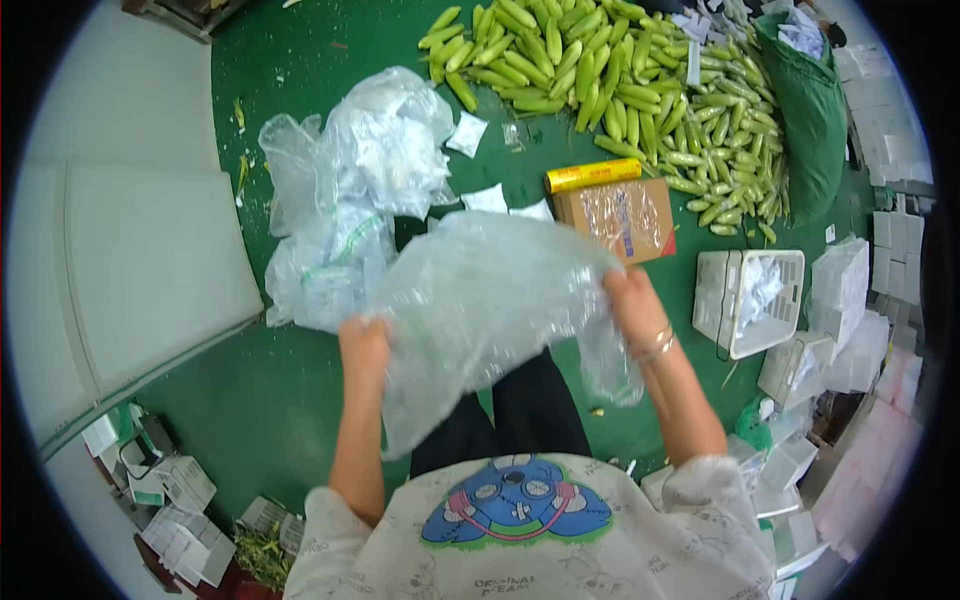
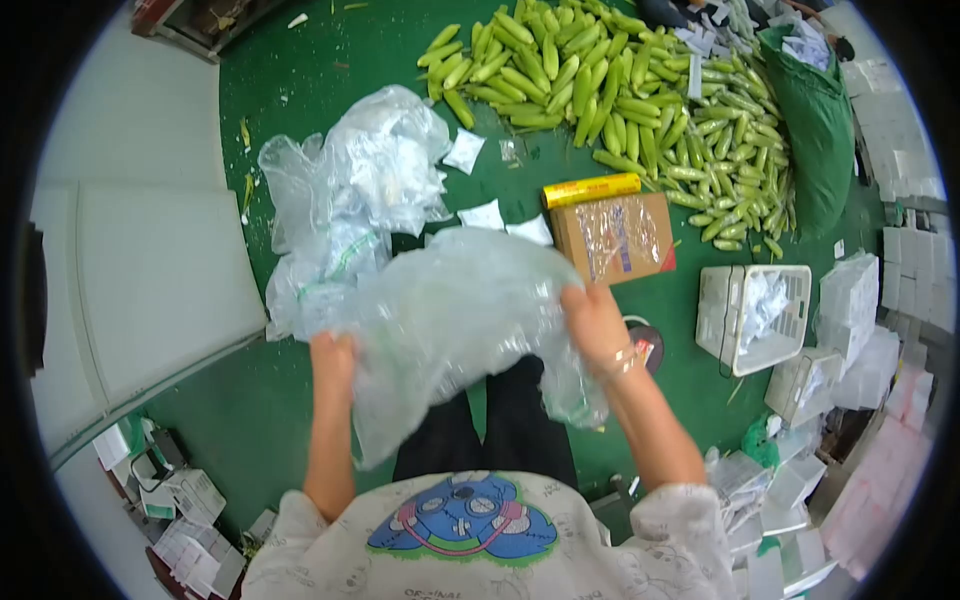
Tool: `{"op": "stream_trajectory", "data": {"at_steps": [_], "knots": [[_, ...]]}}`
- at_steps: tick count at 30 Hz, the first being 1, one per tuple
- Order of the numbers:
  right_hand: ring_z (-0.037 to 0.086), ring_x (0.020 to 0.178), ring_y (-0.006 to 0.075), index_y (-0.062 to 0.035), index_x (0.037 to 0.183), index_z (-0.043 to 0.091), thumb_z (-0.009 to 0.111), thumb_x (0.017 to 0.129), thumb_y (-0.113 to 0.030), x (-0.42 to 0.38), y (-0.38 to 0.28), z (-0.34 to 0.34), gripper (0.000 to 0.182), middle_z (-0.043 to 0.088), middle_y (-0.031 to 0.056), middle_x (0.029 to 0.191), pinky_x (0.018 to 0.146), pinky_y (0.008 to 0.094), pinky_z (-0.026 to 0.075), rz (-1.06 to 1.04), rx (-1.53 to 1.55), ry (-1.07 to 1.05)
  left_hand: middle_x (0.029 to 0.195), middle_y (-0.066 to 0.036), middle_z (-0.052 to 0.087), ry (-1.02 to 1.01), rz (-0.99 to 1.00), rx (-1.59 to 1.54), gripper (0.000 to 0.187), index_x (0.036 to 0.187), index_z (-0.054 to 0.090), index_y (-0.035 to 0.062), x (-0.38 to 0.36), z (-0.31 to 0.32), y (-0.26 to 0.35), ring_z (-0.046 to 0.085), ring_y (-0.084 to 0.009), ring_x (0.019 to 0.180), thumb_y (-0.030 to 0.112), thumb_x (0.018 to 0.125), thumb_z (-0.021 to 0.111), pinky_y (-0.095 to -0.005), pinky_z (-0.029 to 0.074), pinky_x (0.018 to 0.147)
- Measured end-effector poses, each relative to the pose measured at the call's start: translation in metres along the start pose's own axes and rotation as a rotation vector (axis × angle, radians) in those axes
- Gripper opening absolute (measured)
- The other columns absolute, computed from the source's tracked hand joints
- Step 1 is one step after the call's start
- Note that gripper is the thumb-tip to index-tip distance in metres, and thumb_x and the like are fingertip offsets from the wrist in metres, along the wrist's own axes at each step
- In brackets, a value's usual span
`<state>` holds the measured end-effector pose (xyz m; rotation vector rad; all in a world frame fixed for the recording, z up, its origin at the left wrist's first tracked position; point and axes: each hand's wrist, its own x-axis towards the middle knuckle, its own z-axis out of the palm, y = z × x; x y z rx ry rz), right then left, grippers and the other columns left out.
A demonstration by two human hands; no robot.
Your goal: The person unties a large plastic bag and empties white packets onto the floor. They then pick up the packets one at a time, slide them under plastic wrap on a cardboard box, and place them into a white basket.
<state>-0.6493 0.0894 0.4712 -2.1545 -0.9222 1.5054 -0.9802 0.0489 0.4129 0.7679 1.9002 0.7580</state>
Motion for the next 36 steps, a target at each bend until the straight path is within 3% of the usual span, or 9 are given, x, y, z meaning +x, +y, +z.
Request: {"op": "stream_trajectory", "data": {"at_steps": [2,5,7,11,21,23,27,32,36], "knots": [[0.049,0.076,0.0142,0.0047,0.085,0.058,0.047,0.086,-0.016,-0.044,-0.053,0.004,0.023,0.055,0.0064,0.081,0.063,0.0328,0.040,-0.043,0.099,0.077,0.055,0.003,0.046,0.012,0.032,-0.055,0.015,0.064,0.056,0.0020,-0.003,-0.020,-0.002,0.040,-0.0075,0.052,0.004,0.076,0.047,-0.0283,0.030,0.047],[0.047,0.075,0.0119,0.0017,0.082,0.058,0.049,0.086,-0.016,-0.063,-0.078,-0.031,0.020,0.053,0.0052,0.080,0.061,0.0316,0.038,-0.597,-0.084,0.165,0.056,0.004,0.046,0.070,0.150,-0.094,0.015,0.065,0.055,0.0016,-0.042,-0.024,0.066,0.039,-0.0069,0.052,0.004,0.077,0.047,-0.0277,0.030,0.047],[0.046,0.065,0.0110,0.0005,0.080,0.058,0.051,0.085,-0.017,-0.063,-0.118,-0.036,0.019,0.052,0.0029,0.069,0.056,0.0316,0.036,-0.473,0.177,0.108,0.056,0.004,0.045,0.182,0.276,-0.130,0.015,0.065,0.055,0.0014,-0.040,-0.027,0.087,0.039,-0.0066,0.052,0.004,0.077,0.046,-0.0273,0.030,0.047],[0.047,0.059,0.0118,0.0057,0.081,0.059,0.051,0.084,-0.020,-0.030,-0.052,-0.004,0.027,0.052,0.0046,0.061,0.056,0.0318,0.041,-0.489,-0.109,-0.012,0.057,0.002,0.049,0.011,0.136,0.051,0.017,0.066,0.056,0.0002,-0.004,-0.032,0.026,0.041,-0.0072,0.051,0.004,0.078,0.044,-0.0271,0.031,0.048],[0.060,0.076,0.0448,0.0056,0.089,0.061,0.051,0.082,-0.019,-0.035,0.118,0.033,0.027,0.058,0.0295,0.075,0.066,0.0450,0.047,-0.359,-0.158,-0.086,0.056,-0.009,0.052,-0.241,0.100,0.340,0.016,0.070,0.058,-0.0024,-0.023,-0.031,-0.091,0.051,-0.0157,0.054,0.006,0.076,0.045,-0.0337,0.039,0.053],[0.060,0.072,0.0434,0.0055,0.092,0.061,0.051,0.081,-0.018,-0.056,0.131,0.028,0.028,0.058,0.0287,0.073,0.065,0.0444,0.047,-0.342,-0.205,-0.101,0.055,-0.003,0.051,-0.232,0.158,0.341,0.017,0.064,0.054,-0.0009,-0.040,-0.035,-0.120,0.044,-0.0113,0.052,0.007,0.076,0.045,-0.0329,0.034,0.049],[0.058,0.056,0.0283,0.0041,0.103,0.060,0.049,0.079,-0.012,-0.138,0.081,0.002,0.031,0.057,0.0189,0.064,0.060,0.0382,0.047,-0.451,-0.017,-0.018,0.063,-0.018,0.059,-0.242,0.351,0.262,0.011,0.071,0.059,-0.0020,-0.110,-0.031,-0.056,0.054,-0.0260,0.053,0.005,0.073,0.051,-0.0369,0.042,0.051],[0.061,0.082,0.0189,0.0038,0.120,0.051,0.055,0.088,-0.020,-0.140,0.099,-0.005,0.040,0.065,0.0138,0.091,0.076,0.0349,0.049,-0.333,0.048,-0.153,0.073,-0.014,0.062,-0.605,0.890,0.242,0.010,0.074,0.065,0.0005,-0.140,0.043,-0.032,0.058,-0.0275,0.069,0.004,0.068,0.058,-0.0396,0.046,0.062],[0.059,0.100,0.0252,0.0073,0.125,0.046,0.064,0.088,-0.027,-0.112,0.132,0.060,0.053,0.059,0.0132,0.115,0.087,0.0330,0.048,-0.386,0.240,-0.294,0.076,-0.012,0.060,-0.863,1.173,0.453,0.013,0.073,0.065,0.0016,-0.132,0.090,-0.010,0.054,-0.0323,0.087,0.012,0.065,0.064,-0.0470,0.042,0.082]]}}
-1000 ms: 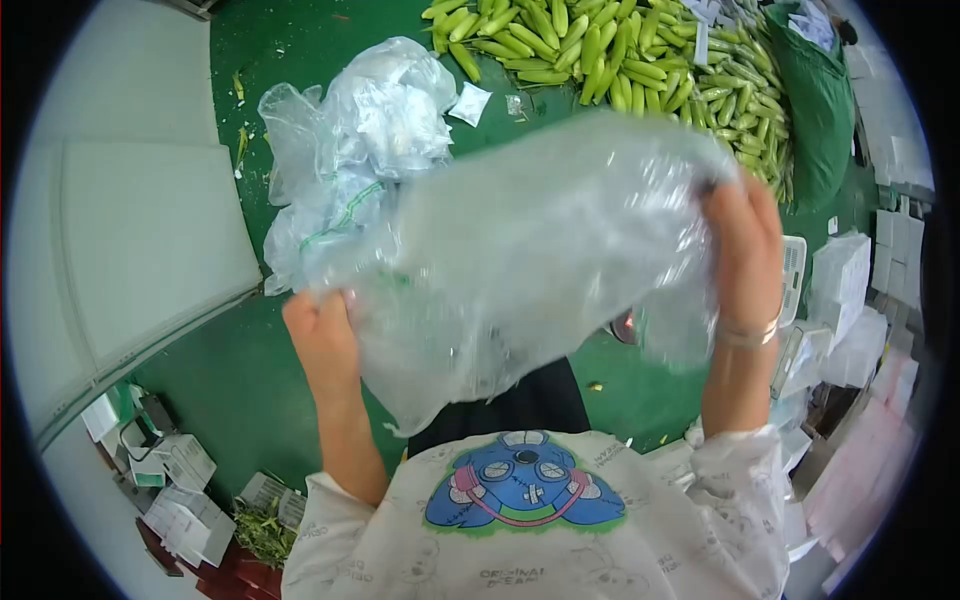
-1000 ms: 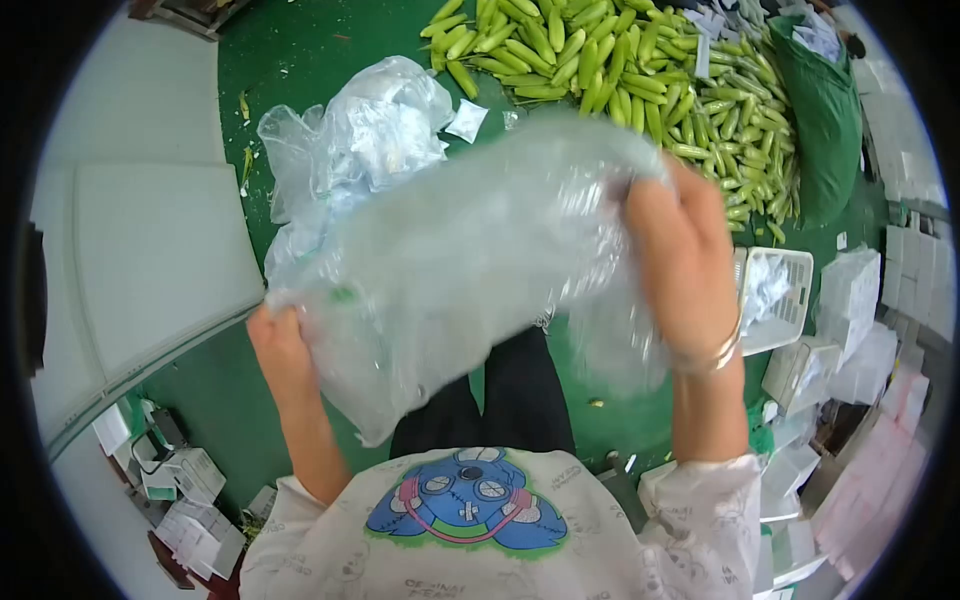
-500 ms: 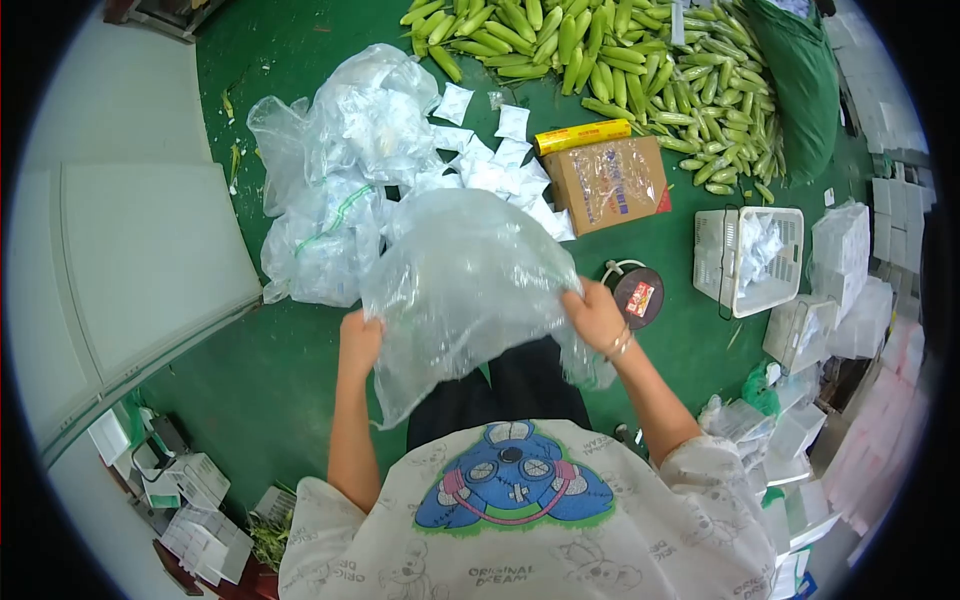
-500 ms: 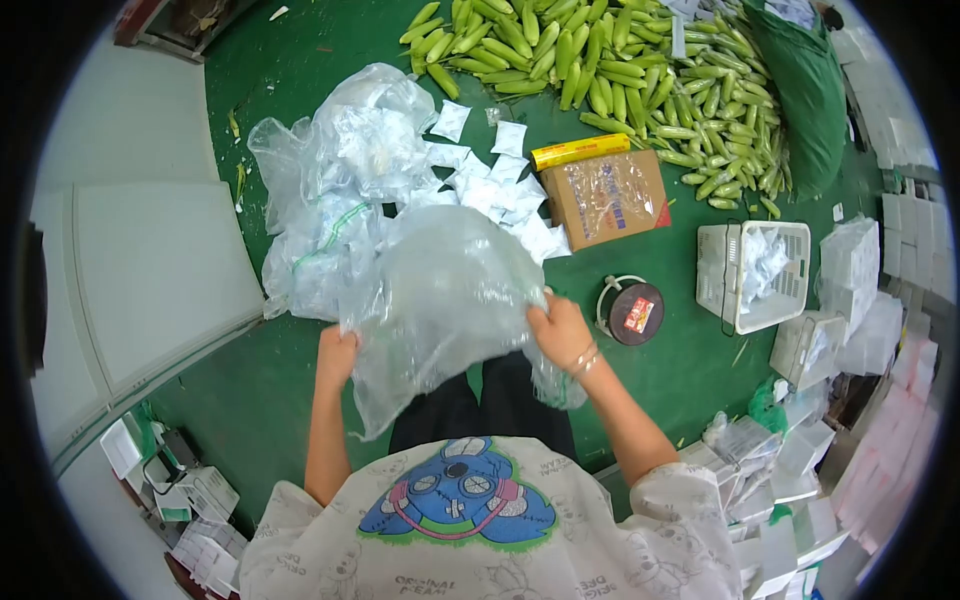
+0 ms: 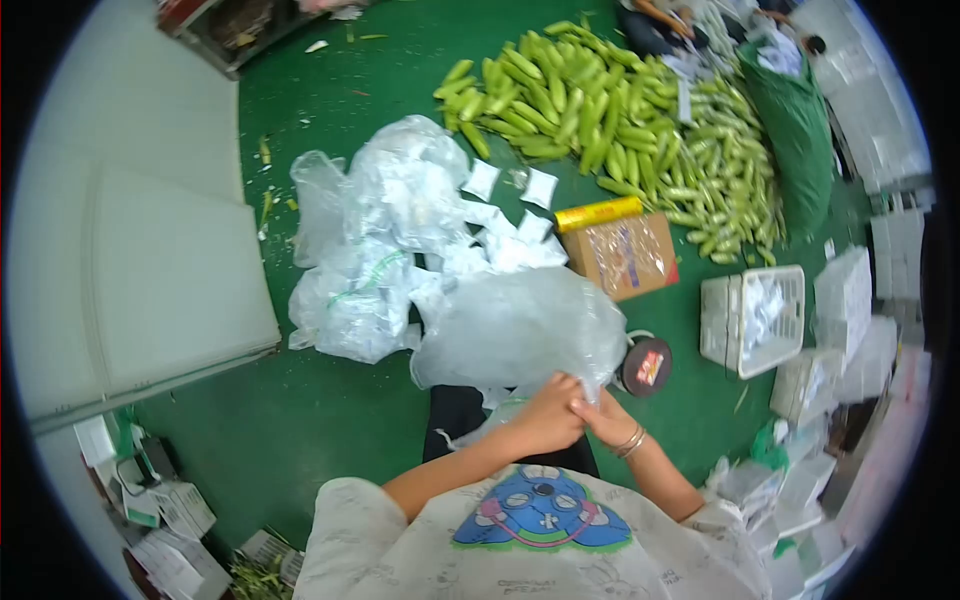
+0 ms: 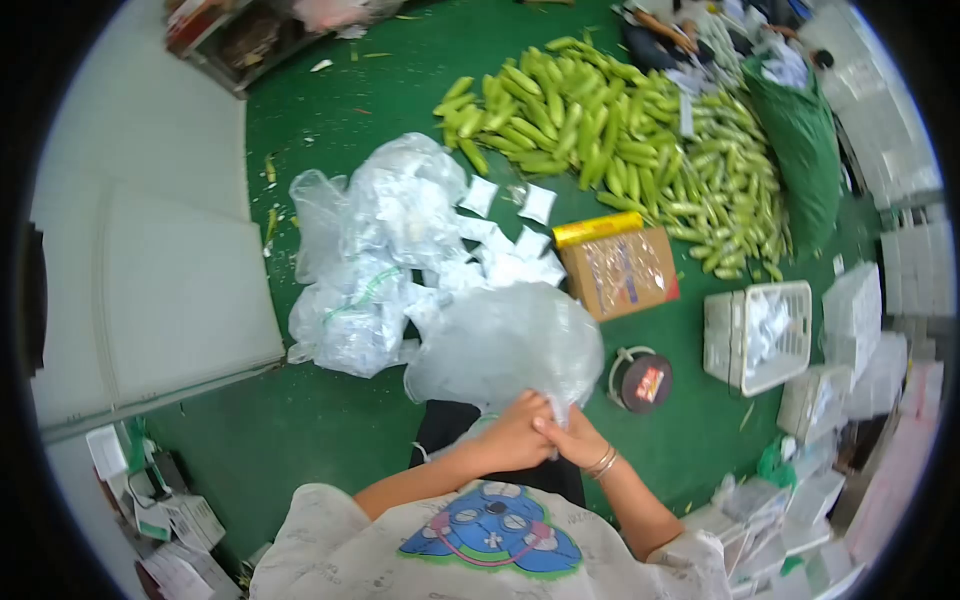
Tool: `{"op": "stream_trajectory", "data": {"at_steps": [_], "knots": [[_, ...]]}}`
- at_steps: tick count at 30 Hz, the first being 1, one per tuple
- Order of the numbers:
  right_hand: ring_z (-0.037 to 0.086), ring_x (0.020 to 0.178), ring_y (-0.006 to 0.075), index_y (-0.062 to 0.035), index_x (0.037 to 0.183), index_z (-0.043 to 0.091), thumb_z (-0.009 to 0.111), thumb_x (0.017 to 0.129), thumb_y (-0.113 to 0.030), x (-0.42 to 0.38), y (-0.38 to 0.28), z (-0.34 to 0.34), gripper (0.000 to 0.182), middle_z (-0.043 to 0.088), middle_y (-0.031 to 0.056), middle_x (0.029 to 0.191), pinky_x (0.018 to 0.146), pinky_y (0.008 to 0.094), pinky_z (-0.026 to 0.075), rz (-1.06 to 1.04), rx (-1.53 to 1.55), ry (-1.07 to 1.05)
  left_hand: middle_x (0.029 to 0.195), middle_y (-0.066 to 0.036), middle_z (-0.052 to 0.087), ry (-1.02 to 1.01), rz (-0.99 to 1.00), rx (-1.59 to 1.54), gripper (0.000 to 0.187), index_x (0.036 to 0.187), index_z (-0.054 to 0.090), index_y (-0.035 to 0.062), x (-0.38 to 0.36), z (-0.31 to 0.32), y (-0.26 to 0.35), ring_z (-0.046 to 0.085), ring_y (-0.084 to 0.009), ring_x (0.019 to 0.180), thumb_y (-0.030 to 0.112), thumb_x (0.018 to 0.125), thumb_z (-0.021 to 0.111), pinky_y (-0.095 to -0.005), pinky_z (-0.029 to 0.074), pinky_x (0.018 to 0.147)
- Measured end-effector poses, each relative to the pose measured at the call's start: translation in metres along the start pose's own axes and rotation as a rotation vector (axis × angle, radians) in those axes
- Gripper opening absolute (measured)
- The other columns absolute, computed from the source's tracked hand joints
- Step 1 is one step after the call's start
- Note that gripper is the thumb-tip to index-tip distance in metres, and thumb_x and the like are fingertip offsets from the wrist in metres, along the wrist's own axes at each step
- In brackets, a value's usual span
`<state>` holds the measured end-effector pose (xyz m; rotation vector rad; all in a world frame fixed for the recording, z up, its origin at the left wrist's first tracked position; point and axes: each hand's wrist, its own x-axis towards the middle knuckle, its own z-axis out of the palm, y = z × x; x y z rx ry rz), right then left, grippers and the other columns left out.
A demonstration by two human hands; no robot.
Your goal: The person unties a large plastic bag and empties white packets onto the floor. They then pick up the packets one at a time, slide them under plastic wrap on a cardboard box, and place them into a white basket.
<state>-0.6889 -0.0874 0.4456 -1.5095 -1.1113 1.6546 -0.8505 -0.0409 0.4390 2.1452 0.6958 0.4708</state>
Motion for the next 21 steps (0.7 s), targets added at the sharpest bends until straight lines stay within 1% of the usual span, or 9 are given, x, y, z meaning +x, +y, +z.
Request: {"op": "stream_trajectory", "data": {"at_steps": [3,7,8,10,12,16,18,20,21], "knots": [[0.061,0.099,0.0248,0.0082,0.122,0.047,0.068,0.085,-0.024,0.037,-0.017,0.030,0.053,0.061,0.0137,0.110,0.084,0.0325,0.049,0.415,0.552,0.091,0.087,-0.015,0.060,-0.045,0.012,-0.030,0.021,0.080,0.065,0.0007,-0.012,-0.012,-0.023,0.051,-0.0346,0.096,0.018,0.067,0.066,-0.0471,0.037,0.090],[0.064,0.091,0.0267,0.0073,0.097,0.062,0.068,0.082,-0.024,0.105,-0.027,0.113,0.036,0.064,0.0187,0.099,0.081,0.0355,0.051,0.332,0.031,-0.060,0.115,-0.020,0.054,0.175,-0.346,-0.066,0.046,0.109,0.059,0.0014,-0.089,-0.060,-0.053,0.047,-0.0371,0.111,0.022,0.070,0.070,-0.0455,0.034,0.098],[0.063,0.089,0.0351,0.0069,0.092,0.064,0.067,0.080,-0.026,0.134,-0.030,0.146,0.035,0.063,0.0254,0.098,0.079,0.0414,0.049,0.242,-0.519,-0.013,0.117,-0.020,0.052,0.346,-0.426,-0.019,0.050,0.114,0.056,0.0018,-0.114,-0.070,-0.061,0.047,-0.0372,0.112,0.020,0.070,0.070,-0.0461,0.035,0.098],[0.059,0.087,0.0344,-0.0072,0.096,0.069,0.061,0.081,-0.025,0.198,0.000,0.226,0.026,0.064,0.0194,0.094,0.083,0.0447,0.046,-0.404,-0.769,-0.210,0.121,-0.017,0.052,0.662,-0.547,0.112,0.058,0.121,0.051,-0.0002,-0.161,-0.104,-0.075,0.047,-0.0340,0.113,0.016,0.068,0.070,-0.0452,0.034,0.098],[0.057,0.084,0.0349,-0.0067,0.087,0.066,0.058,0.077,-0.015,0.229,-0.087,0.312,0.015,0.057,0.0161,0.083,0.077,0.0458,0.044,-0.649,-0.463,-0.122,0.118,-0.015,0.051,0.937,-0.716,0.132,0.050,0.124,0.047,-0.0005,-0.220,-0.116,-0.103,0.048,-0.0287,0.110,0.005,0.076,0.063,-0.0403,0.037,0.093],[0.057,0.089,0.0357,-0.0020,0.085,0.057,0.060,0.070,-0.008,0.241,-0.176,0.410,0.016,0.060,0.0172,0.091,0.080,0.0453,0.045,-0.849,-0.238,-0.453,0.112,-0.013,0.051,0.874,-1.019,0.190,0.041,0.122,0.047,0.0017,-0.296,-0.109,-0.138,0.050,-0.0238,0.102,0.002,0.082,0.059,-0.0362,0.042,0.084],[0.057,0.094,0.0363,-0.0011,0.090,0.060,0.063,0.068,-0.009,0.240,-0.147,0.437,0.023,0.060,0.0198,0.098,0.084,0.0460,0.045,-1.097,-0.221,0.042,0.103,-0.013,0.053,0.772,-1.091,0.076,0.037,0.116,0.050,0.0006,-0.332,-0.079,-0.151,0.053,-0.0220,0.092,0.007,0.081,0.061,-0.0346,0.045,0.077],[0.056,0.102,0.0376,0.0010,0.106,0.059,0.067,0.067,-0.011,0.241,-0.057,0.447,0.042,0.058,0.0235,0.109,0.091,0.0473,0.043,-0.927,-0.270,0.154,0.101,-0.013,0.053,0.654,-1.182,0.009,0.037,0.115,0.050,-0.0008,-0.350,-0.040,-0.148,0.053,-0.0232,0.088,0.007,0.081,0.061,-0.0353,0.045,0.077],[0.053,0.107,0.0409,0.0024,0.122,0.051,0.067,0.069,-0.015,0.228,-0.058,0.391,0.058,0.055,0.0266,0.114,0.094,0.0493,0.041,-0.280,-0.351,-0.505,0.099,-0.013,0.053,0.564,-1.239,-0.063,0.037,0.113,0.050,-0.0023,-0.354,-0.022,-0.143,0.053,-0.0245,0.085,0.008,0.080,0.061,-0.0361,0.044,0.077]]}}
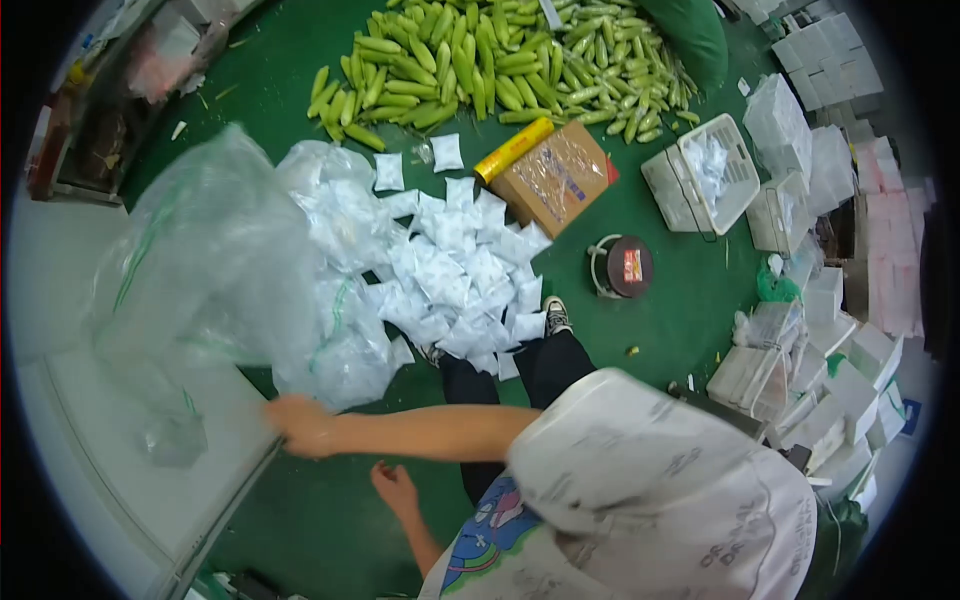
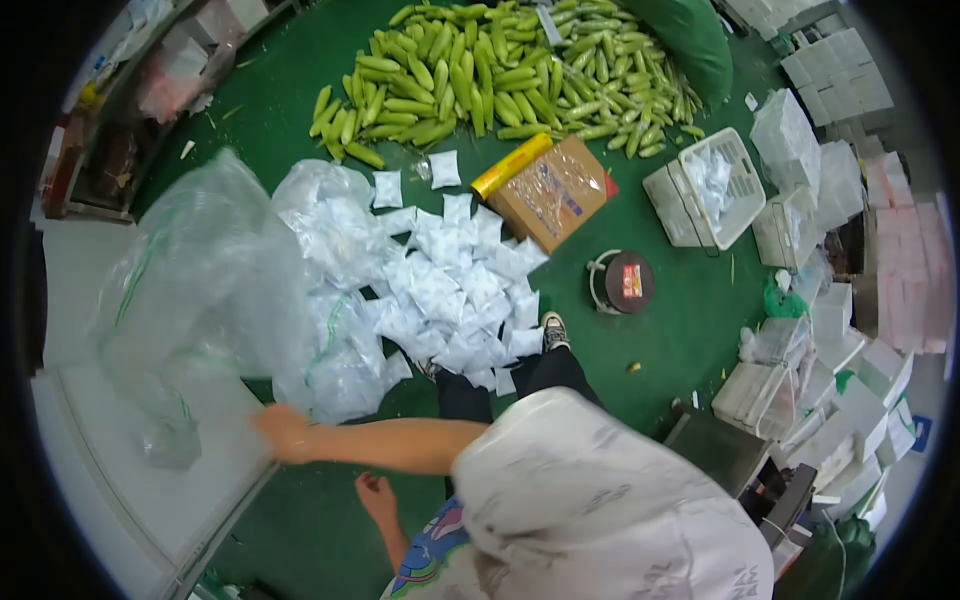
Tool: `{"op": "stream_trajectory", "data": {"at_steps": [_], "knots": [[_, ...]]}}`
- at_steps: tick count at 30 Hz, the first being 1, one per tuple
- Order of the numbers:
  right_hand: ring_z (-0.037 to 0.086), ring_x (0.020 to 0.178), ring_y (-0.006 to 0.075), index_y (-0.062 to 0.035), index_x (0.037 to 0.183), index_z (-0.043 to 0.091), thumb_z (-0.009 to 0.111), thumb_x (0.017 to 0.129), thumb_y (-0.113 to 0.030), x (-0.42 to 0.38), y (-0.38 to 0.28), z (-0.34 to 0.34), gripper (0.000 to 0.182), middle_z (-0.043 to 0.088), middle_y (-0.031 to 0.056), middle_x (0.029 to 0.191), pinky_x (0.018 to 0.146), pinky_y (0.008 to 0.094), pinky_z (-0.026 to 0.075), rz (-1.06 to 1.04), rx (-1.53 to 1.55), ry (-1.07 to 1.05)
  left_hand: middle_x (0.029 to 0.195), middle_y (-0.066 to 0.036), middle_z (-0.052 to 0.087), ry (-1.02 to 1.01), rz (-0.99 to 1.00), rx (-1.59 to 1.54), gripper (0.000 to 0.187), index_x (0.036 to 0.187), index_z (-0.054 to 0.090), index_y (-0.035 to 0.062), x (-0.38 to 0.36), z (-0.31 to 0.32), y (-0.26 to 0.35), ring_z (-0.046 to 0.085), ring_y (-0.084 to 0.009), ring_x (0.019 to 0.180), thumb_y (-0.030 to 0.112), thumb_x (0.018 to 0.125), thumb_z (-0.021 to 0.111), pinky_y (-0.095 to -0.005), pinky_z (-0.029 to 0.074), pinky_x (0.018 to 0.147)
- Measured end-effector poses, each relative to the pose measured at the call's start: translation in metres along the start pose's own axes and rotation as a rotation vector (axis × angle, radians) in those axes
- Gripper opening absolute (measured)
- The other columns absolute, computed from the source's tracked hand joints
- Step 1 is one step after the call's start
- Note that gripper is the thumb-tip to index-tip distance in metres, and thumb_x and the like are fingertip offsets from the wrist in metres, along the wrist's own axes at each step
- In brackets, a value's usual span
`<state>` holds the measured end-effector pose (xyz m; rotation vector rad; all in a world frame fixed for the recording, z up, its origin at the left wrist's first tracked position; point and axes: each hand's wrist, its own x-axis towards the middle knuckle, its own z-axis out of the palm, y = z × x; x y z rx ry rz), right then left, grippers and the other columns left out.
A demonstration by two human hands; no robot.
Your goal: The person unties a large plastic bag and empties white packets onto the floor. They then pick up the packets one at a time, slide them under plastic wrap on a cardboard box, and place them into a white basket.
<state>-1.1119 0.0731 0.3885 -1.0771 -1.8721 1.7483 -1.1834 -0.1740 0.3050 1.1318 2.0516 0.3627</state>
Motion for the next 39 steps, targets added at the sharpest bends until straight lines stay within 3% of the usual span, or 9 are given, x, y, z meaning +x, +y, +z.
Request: {"op": "stream_trajectory", "data": {"at_steps": [2,3,9,14,18,20,23,27,39], "knots": [[0.057,0.098,0.0417,-0.0002,0.113,0.053,0.064,0.073,-0.018,-0.090,0.118,0.017,0.045,0.059,0.0241,0.102,0.086,0.0489,0.045,0.045,-0.109,0.325,0.095,-0.013,0.054,-0.086,-0.098,0.022,0.036,0.112,0.050,-0.0030,-0.023,0.026,-0.003,0.054,-0.0252,0.084,0.009,0.080,0.061,-0.0368,0.045,0.077],[0.059,0.100,0.0387,-0.0032,0.117,0.054,0.064,0.075,-0.020,-0.143,0.150,-0.019,0.047,0.061,0.0214,0.106,0.087,0.0454,0.047,0.425,-0.183,0.044,0.092,-0.013,0.056,-0.163,-0.190,0.039,0.036,0.111,0.051,-0.0038,-0.036,0.039,-0.008,0.056,-0.0258,0.083,0.010,0.080,0.061,-0.0376,0.046,0.076],[0.062,0.100,0.0378,-0.0006,0.106,0.062,0.059,0.077,-0.019,-0.569,0.324,-0.185,0.034,0.063,0.0245,0.106,0.086,0.0439,0.049,1.401,-0.273,0.553,0.078,-0.013,0.062,-0.310,-0.463,-0.162,0.024,0.101,0.056,-0.0037,-0.096,0.109,-0.048,0.064,-0.0223,0.067,0.010,0.081,0.059,-0.0310,0.051,0.059],[0.065,0.067,0.0222,0.0020,0.092,0.061,0.055,0.083,-0.014,-0.835,0.400,-0.261,0.020,0.066,0.0138,0.078,0.064,0.0336,0.052,1.176,-0.172,1.155,0.076,-0.014,0.064,-0.165,-0.599,-0.355,0.019,0.097,0.059,-0.0046,-0.187,0.193,-0.002,0.065,-0.0221,0.062,0.010,0.084,0.057,-0.0318,0.053,0.051],[0.064,0.065,0.0189,0.0013,0.090,0.062,0.054,0.085,-0.015,-0.976,0.388,-0.188,0.019,0.066,0.0100,0.071,0.060,0.0332,0.052,1.025,0.434,1.345,0.074,-0.015,0.063,-0.347,-0.531,0.198,0.022,0.099,0.059,-0.0058,-0.226,0.232,0.064,0.065,-0.0245,0.060,0.010,0.084,0.055,-0.0364,0.056,0.052],[0.064,0.058,0.0200,0.0027,0.078,0.062,0.052,0.085,-0.012,-1.040,0.403,-0.128,0.019,0.065,0.0125,0.068,0.051,0.0327,0.051,1.222,-0.046,0.945,0.073,-0.015,0.063,-0.289,-0.564,-0.032,0.022,0.096,0.060,-0.0073,-0.220,0.251,0.098,0.065,-0.0249,0.060,0.010,0.083,0.055,-0.0378,0.056,0.051],[0.065,0.058,0.0232,-0.0008,0.091,0.064,0.056,0.082,-0.011,-1.020,0.366,-0.101,0.016,0.068,0.0107,0.073,0.049,0.0387,0.052,1.415,0.641,1.150,0.072,-0.014,0.064,-0.298,-0.549,-0.081,0.022,0.095,0.061,-0.0074,-0.212,0.279,0.147,0.065,-0.0253,0.061,0.011,0.083,0.055,-0.0382,0.055,0.051],[0.069,0.079,0.0194,0.0009,0.102,0.062,0.064,0.078,-0.021,-0.968,0.377,-0.137,0.033,0.069,0.0113,0.088,0.074,0.0324,0.055,1.229,-0.071,0.591,0.066,-0.015,0.062,-0.351,-0.315,0.048,0.015,0.078,0.059,-0.0047,-0.207,0.323,0.147,0.064,-0.0240,0.056,0.009,0.082,0.055,-0.0353,0.052,0.047],[0.066,0.072,0.0180,-0.0003,0.102,0.059,0.056,0.090,-0.010,-0.842,0.371,-0.452,0.015,0.067,0.0115,0.083,0.063,0.0279,0.054,1.127,0.337,0.426,0.064,-0.014,0.066,-0.307,-0.752,-0.138,0.023,0.080,0.066,0.0000,-0.174,0.543,0.168,0.066,-0.0233,0.056,0.022,0.078,0.060,-0.0347,0.053,0.058]]}}
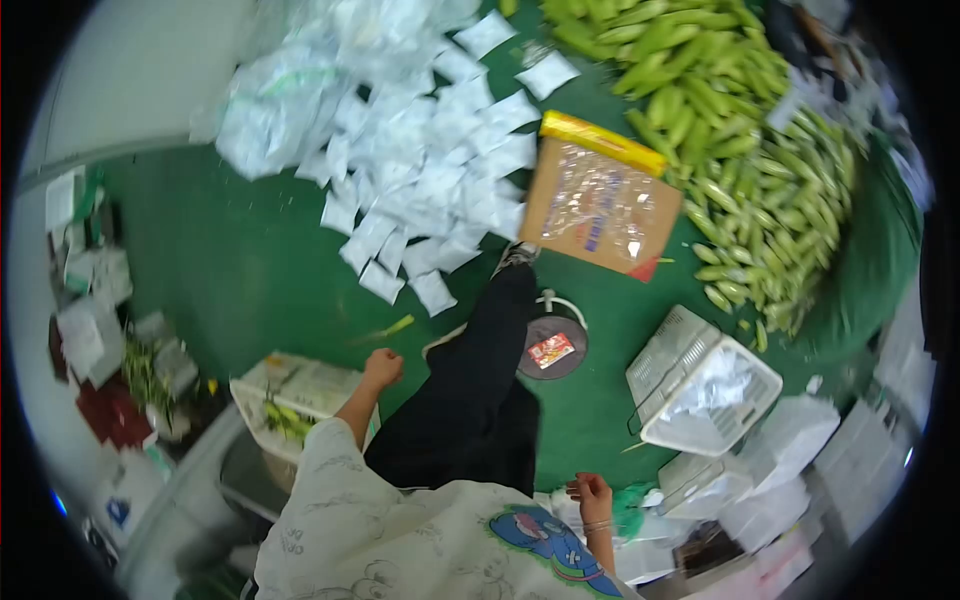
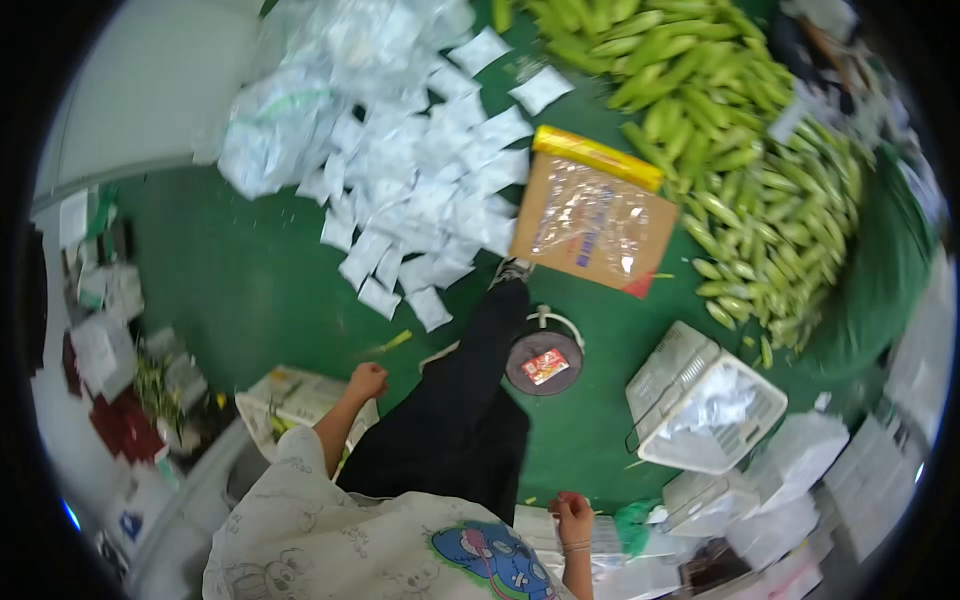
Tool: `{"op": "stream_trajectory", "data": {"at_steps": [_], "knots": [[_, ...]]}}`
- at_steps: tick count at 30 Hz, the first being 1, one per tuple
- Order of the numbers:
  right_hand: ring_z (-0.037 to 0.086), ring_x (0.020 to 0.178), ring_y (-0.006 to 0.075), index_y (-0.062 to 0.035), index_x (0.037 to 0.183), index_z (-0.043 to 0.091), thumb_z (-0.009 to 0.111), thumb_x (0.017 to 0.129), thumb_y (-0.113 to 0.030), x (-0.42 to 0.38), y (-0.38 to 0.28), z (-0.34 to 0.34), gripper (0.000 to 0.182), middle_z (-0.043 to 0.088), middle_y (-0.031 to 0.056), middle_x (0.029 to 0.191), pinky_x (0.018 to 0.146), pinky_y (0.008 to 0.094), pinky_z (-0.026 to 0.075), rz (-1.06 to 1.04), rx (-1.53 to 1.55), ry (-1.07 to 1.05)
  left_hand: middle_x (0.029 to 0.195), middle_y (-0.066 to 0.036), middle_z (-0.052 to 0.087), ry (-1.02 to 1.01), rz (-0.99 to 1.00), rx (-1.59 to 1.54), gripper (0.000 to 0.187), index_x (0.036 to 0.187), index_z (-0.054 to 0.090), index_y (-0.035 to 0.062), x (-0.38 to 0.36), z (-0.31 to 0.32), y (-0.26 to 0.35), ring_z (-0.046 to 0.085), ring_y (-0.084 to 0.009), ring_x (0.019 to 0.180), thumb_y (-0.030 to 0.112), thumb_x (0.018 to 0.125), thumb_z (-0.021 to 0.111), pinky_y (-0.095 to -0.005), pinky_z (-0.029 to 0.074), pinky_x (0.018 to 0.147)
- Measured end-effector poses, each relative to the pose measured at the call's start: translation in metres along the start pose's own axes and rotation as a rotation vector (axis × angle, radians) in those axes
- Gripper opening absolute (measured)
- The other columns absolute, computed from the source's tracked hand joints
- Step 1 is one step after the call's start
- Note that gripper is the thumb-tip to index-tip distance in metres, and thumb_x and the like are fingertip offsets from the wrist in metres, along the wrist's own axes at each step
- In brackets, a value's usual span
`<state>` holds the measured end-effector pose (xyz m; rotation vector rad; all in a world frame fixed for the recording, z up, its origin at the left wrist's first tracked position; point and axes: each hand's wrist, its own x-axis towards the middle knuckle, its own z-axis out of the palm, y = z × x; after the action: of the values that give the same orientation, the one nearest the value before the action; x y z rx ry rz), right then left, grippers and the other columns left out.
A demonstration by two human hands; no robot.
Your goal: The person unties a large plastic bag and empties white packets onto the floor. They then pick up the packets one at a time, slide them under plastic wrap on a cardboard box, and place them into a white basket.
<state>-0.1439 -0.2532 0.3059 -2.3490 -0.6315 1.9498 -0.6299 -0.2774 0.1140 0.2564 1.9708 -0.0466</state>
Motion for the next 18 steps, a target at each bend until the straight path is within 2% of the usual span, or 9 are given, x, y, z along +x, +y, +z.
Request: {"op": "stream_trajectory", "data": {"at_steps": [3,4,6,7,9,11,13,15,18], "knots": [[0.064,0.070,0.0147,0.0005,0.101,0.058,0.055,0.092,-0.011,0.062,-0.071,-0.014,0.015,0.065,0.0080,0.079,0.063,0.0258,0.052,-0.005,-0.034,-0.123,0.064,-0.014,0.066,-0.143,-0.159,0.022,0.025,0.083,0.066,-0.0004,0.012,0.044,-0.005,0.067,-0.0249,0.059,0.023,0.078,0.060,-0.0359,0.054,0.062],[0.064,0.070,0.0144,0.0003,0.101,0.058,0.055,0.093,-0.012,0.092,-0.090,-0.017,0.015,0.065,0.0083,0.080,0.064,0.0258,0.052,-0.007,-0.045,-0.113,0.064,-0.014,0.066,-0.129,-0.178,0.028,0.025,0.083,0.066,-0.0004,0.027,0.054,-0.005,0.067,-0.0249,0.059,0.023,0.078,0.060,-0.0359,0.054,0.062],[0.063,0.071,0.0140,0.0003,0.102,0.058,0.055,0.094,-0.014,0.144,-0.134,-0.014,0.017,0.066,0.0088,0.080,0.066,0.0259,0.052,-0.034,-0.104,-0.089,0.083,-0.019,0.069,-0.164,-0.220,0.144,0.037,0.099,0.062,-0.0023,0.051,0.080,-0.014,0.068,-0.0309,0.078,0.029,0.078,0.063,-0.0386,0.053,0.075],[0.063,0.071,0.0140,0.0005,0.102,0.058,0.054,0.095,-0.015,0.170,-0.152,-0.011,0.018,0.066,0.0091,0.081,0.067,0.0260,0.052,-0.074,-0.141,-0.083,0.083,-0.019,0.069,-0.171,-0.252,0.141,0.037,0.099,0.062,-0.0023,0.070,0.096,-0.018,0.068,-0.0309,0.078,0.029,0.078,0.063,-0.0386,0.053,0.075],[0.063,0.071,0.0143,0.0012,0.103,0.058,0.054,0.095,-0.017,0.223,-0.170,-0.003,0.020,0.065,0.0094,0.082,0.067,0.0263,0.053,-0.146,-0.145,-0.113,0.110,-0.027,0.061,0.110,-0.202,0.205,0.066,0.117,0.050,-0.0058,0.138,0.119,-0.023,0.061,-0.0385,0.102,0.041,0.076,0.070,-0.0417,0.048,0.088],[0.063,0.075,0.0140,0.0015,0.103,0.057,0.054,0.095,-0.015,0.275,-0.170,0.001,0.019,0.064,0.0087,0.083,0.070,0.0260,0.052,-0.115,-0.154,-0.153,0.122,-0.033,0.051,0.168,-0.231,0.143,0.086,0.130,0.035,-0.0100,0.214,0.152,-0.036,0.051,-0.0415,0.116,0.046,0.076,0.071,-0.0437,0.041,0.098],[0.062,0.076,0.0139,0.0016,0.103,0.057,0.055,0.094,-0.013,0.323,-0.157,-0.001,0.017,0.064,0.0085,0.084,0.071,0.0256,0.052,-0.118,-0.211,-0.147,0.129,-0.036,0.044,0.285,-0.259,0.283,0.100,0.127,0.035,-0.0123,0.282,0.194,-0.052,0.047,-0.0440,0.120,0.059,0.068,0.073,-0.0449,0.040,0.099],[0.063,0.077,0.0141,0.0024,0.102,0.057,0.053,0.095,-0.013,0.368,-0.150,-0.002,0.018,0.064,0.0080,0.082,0.071,0.0260,0.052,-0.165,-0.346,-0.128,0.126,-0.032,0.047,0.361,-0.226,0.252,0.106,0.129,0.032,-0.0138,0.344,0.224,-0.076,0.048,-0.0422,0.118,0.062,0.066,0.073,-0.0451,0.040,0.100],[0.065,0.078,0.0153,0.0037,0.100,0.058,0.052,0.093,-0.007,0.433,-0.163,-0.005,0.014,0.065,0.0095,0.081,0.071,0.0262,0.051,-0.345,-0.469,-0.210,0.127,-0.031,0.048,0.260,-0.275,0.121,0.101,0.130,0.033,-0.0124,0.402,0.267,-0.087,0.049,-0.0409,0.118,0.058,0.068,0.071,-0.0457,0.040,0.100]]}}
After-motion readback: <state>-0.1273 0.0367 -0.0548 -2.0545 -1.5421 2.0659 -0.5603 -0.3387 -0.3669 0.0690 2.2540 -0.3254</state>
